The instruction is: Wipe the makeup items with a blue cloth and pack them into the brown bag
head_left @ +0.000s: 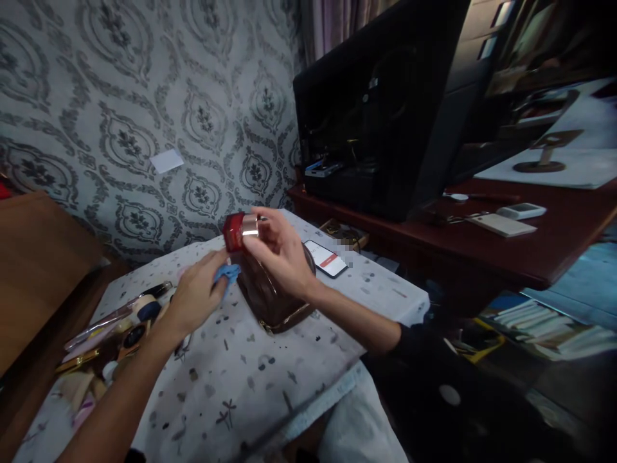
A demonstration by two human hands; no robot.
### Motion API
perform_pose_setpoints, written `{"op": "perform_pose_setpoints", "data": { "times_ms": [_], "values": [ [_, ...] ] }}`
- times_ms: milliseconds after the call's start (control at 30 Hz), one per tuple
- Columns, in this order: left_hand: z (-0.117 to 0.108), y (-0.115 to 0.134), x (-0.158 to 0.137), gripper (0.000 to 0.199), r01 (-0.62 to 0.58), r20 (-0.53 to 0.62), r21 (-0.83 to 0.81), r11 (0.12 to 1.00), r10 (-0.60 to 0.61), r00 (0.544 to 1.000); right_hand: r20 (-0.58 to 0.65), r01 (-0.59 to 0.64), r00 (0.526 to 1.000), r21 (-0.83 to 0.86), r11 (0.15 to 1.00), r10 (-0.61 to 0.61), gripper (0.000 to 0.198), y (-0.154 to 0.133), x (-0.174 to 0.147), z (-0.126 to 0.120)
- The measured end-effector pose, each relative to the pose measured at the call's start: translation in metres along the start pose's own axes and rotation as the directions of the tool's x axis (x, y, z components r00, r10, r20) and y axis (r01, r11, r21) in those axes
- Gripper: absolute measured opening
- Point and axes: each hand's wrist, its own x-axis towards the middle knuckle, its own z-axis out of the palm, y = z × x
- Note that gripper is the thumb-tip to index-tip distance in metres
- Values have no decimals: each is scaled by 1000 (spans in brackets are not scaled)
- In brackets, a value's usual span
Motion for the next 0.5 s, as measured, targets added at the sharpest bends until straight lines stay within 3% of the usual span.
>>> {"op": "perform_pose_setpoints", "data": {
  "times_ms": [100, 167, 233, 333, 500],
  "values": [
    [6, -7, 14, 53, -130, 183, 242, 962, 87, 979, -7, -73, 997, -319, 945, 75, 39, 9, 30, -14],
    [11, -14, 14, 51, -134, 237, 257, 957, 72, 969, 82, -45, 991, -559, 828, 109, 35, 16, 44, -19],
    [16, -20, 9, 47, -125, 232, 258, 958, 64, 971, 201, -4, 954, -735, 678, 223, 33, 24, 54, -19],
    [18, -26, 8, 42, -196, 207, 300, 934, 137, 969, 273, 3, 855, -853, 523, 441, 33, 37, 65, -13],
    [17, -31, 26, 30, -368, 273, 297, 881, 291, 917, 205, -95, 737, -912, 399, 644, 27, 65, 83, 4]
  ]
}}
